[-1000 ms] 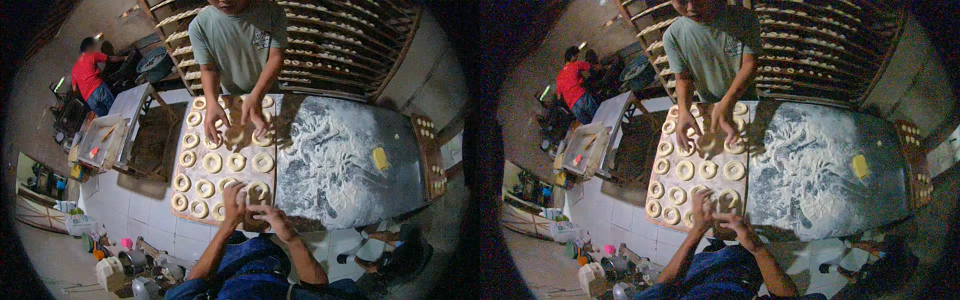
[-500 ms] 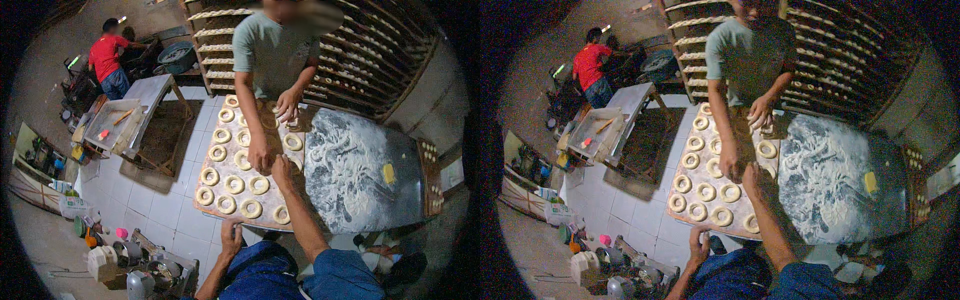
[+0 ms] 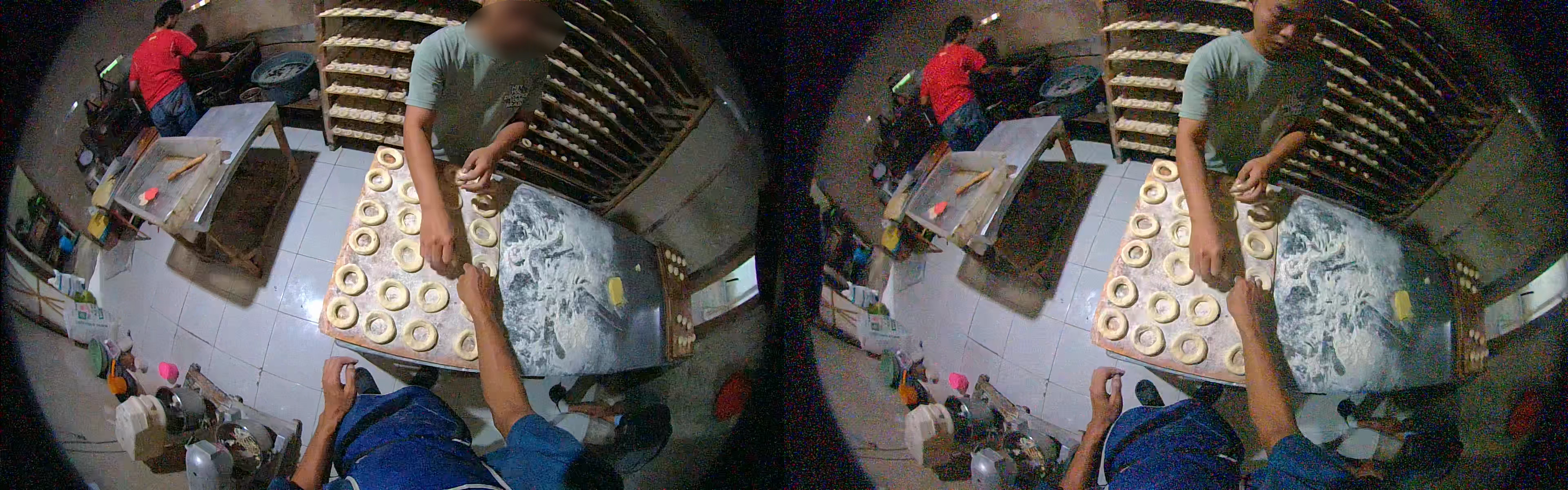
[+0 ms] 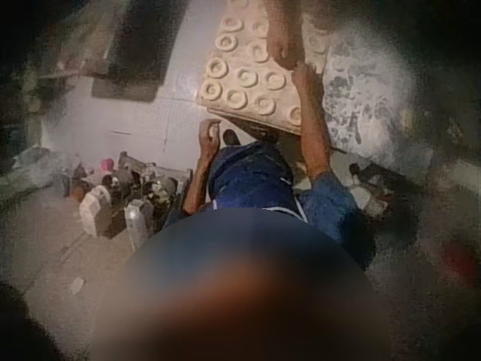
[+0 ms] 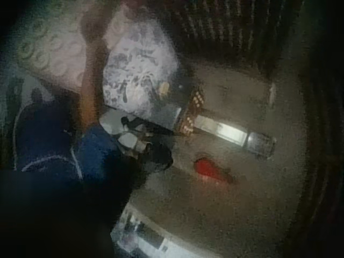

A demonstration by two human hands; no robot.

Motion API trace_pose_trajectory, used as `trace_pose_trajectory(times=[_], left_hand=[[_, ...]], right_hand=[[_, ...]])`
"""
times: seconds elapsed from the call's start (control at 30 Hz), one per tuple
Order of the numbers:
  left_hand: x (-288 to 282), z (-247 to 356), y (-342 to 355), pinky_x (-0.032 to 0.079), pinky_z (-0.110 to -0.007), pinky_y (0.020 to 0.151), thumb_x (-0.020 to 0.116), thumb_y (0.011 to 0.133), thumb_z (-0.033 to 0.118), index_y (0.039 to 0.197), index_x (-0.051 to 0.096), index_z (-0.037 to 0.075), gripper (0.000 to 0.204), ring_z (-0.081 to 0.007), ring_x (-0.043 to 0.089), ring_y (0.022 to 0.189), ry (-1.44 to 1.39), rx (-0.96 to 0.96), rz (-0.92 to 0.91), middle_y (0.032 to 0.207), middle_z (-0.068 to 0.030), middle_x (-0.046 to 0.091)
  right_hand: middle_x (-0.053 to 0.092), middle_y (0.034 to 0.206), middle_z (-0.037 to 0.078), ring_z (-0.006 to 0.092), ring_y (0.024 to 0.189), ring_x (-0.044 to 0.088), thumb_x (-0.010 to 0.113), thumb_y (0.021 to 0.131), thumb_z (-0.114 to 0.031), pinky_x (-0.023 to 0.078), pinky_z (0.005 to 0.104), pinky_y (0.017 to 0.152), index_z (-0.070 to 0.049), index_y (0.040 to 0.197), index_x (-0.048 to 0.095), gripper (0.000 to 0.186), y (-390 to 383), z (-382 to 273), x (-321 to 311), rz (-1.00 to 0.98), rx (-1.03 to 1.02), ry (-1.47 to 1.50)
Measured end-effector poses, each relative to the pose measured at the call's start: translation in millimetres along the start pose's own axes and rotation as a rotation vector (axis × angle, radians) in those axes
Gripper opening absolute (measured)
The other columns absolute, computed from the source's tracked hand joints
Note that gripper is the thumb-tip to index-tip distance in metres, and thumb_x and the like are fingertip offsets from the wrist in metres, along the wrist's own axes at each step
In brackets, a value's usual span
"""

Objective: The person shapes small dough pieces into ring forms by hand and places them on a floured wooden board. Other workers are also shaping dough nearby. The person occasionally moves around the workspace to retrieve dough and continues forming rings.

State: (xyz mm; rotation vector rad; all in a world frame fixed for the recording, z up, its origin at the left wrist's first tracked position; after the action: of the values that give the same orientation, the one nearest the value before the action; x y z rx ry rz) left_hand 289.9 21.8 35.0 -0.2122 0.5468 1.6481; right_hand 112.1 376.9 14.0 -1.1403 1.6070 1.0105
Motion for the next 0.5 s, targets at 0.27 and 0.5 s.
trace_pose_trajectory(times=[0.27, 0.5], left_hand=[[-8, -2, 31, 0.043, -0.038, 0.075, 0.053, 0.083, 0.001, 0.086, 0.058, 0.0, 0.006, -0.0296, 0.054, 0.08, -0.002, 0.017, 0.125, 0.082, -0.0137, 0.056], [12, -42, 17, 0.036, -0.042, 0.093, 0.068, 0.079, 0.017, 0.116, 0.044, -0.003, 0.049, -0.034, 0.045, 0.104, 0.174, -0.291, 0.225, 0.11, -0.0207, 0.045]], right_hand=[[0.056, 0.113, 0.023, 0.0414, 0.104, 0.051, 0.056, 0.079, -0.012, 0.04, 0.0486, 0.093, -0.005, 0.111, 0.061, 0.032, -54, 10, -11, 0.146, -0.125, -0.051], [0.056, 0.115, 0.022, 0.0399, 0.111, 0.05, 0.061, 0.079, -0.005, 0.033, 0.0481, 0.101, -0.007, 0.116, 0.057, 0.038, -165, 112, -73, 0.038, 0.369, 0.064]])
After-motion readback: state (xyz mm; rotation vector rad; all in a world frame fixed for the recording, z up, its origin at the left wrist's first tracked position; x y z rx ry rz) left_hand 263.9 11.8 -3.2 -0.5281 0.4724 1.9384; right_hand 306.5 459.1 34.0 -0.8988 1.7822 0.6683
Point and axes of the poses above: each hand's wrist, its own y-axis towards the middle knuckle, its own x-axis out of the palm, z = x × y, the point moved 7 cm from there along y, towards the middle knuckle
